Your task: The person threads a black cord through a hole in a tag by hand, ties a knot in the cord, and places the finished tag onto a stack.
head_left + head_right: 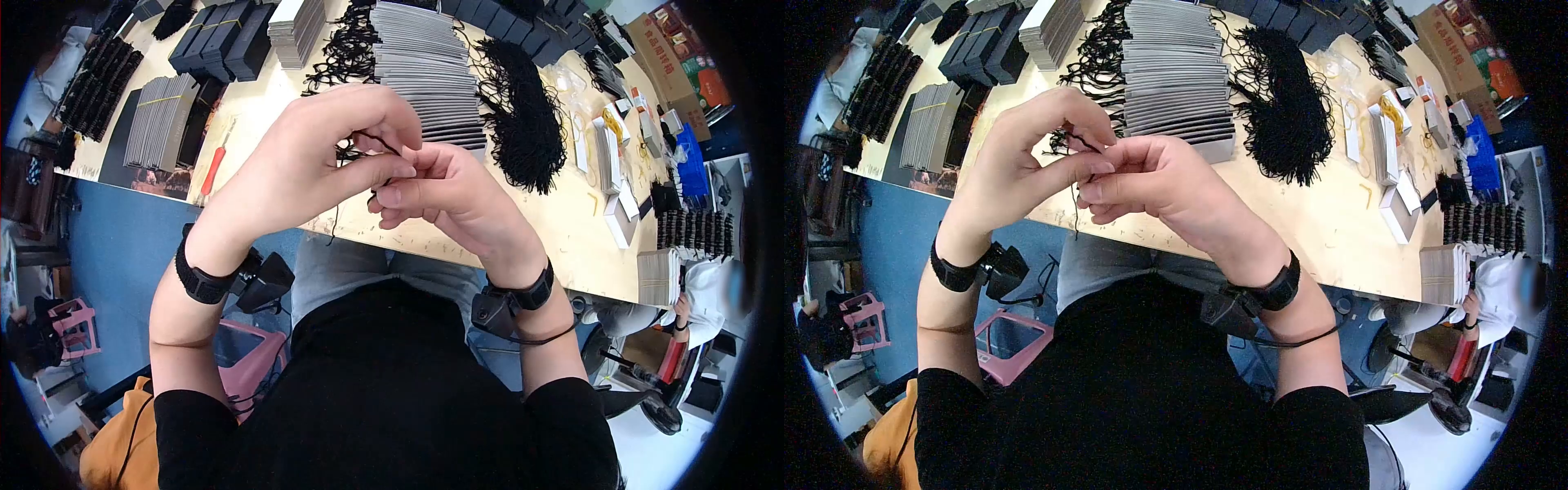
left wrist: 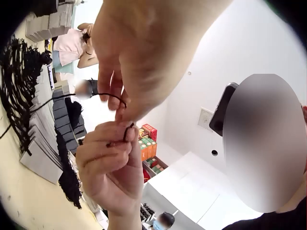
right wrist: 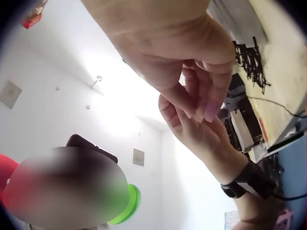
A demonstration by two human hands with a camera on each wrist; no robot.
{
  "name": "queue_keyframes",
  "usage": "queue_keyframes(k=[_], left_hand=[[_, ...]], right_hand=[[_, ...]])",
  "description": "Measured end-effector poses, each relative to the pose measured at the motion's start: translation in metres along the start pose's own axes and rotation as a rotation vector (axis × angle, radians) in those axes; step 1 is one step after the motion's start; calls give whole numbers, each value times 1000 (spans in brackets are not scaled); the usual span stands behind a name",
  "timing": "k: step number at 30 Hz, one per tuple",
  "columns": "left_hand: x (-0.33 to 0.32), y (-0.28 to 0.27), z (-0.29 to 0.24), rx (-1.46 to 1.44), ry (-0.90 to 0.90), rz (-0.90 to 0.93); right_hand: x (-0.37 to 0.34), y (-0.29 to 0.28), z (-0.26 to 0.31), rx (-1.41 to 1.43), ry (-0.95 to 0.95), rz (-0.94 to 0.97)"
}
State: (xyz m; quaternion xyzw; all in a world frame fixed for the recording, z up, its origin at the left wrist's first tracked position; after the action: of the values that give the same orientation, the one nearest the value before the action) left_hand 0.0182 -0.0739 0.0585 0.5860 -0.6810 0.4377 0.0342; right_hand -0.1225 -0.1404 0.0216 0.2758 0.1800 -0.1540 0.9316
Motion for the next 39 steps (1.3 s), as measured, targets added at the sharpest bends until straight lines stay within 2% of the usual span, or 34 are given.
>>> queue_keyframes(k=[2,3,5,8,15,17,18,20,21,23,26,28,31,32,34,36,39], left_hand=[[-5,4,3,274,121,-221],[-11,8,0,274,121,-221],[-30,13,-7,122,-189,-394],[-38,24,-17,88,-316,-371],[-36,21,-17,163,-345,-373],[-33,19,-20,345,-264,-285],[-32,20,-21,342,-264,-284],[-28,21,-26,607,-118,-296],[-28,22,-24,607,-117,-297],[-28,27,-22,811,161,-305],[-33,31,-20,895,259,-323],[-38,32,-19,844,245,-313],[-41,45,-8,-112,-177,-688],[-41,45,-8,-113,-176,-695],[-41,49,-3,-584,-285,-683],[-42,44,-3,-580,-293,-687],[-44,41,-11,-408,-353,-597]], right_hand=[[2,-2,-6,64,-31,18],[2,-3,-8,127,-63,36],[2,-5,-8,130,-105,12],[3,-6,-10,110,-164,-35],[0,-1,-4,-139,-244,-189],[-1,0,-3,-156,-236,-214],[-1,0,-3,-177,-248,-230],[0,0,-2,-199,-262,-246],[1,0,-2,-100,-253,-224],[3,0,-3,-1,-244,-201],[7,2,-9,155,-253,-144],[9,3,-13,201,-334,-113],[8,3,-12,250,-395,-66],[7,3,-11,244,-391,-66],[6,2,-8,244,-390,-78],[6,1,-9,233,-393,-80],[5,1,-12,208,-441,-113]])
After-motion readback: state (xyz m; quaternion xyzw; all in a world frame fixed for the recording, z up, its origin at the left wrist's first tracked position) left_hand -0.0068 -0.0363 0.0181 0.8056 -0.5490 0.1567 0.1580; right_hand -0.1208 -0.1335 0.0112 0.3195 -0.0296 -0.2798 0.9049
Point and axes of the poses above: each hand's wrist, its own x-axis towards the middle knuckle, its own y-axis out of the palm, z = x × y, the point moved 2 cm from there along x, towards the middle knuckle, and after that the axes turned 15 degrees about y, right-handed, at the moved point
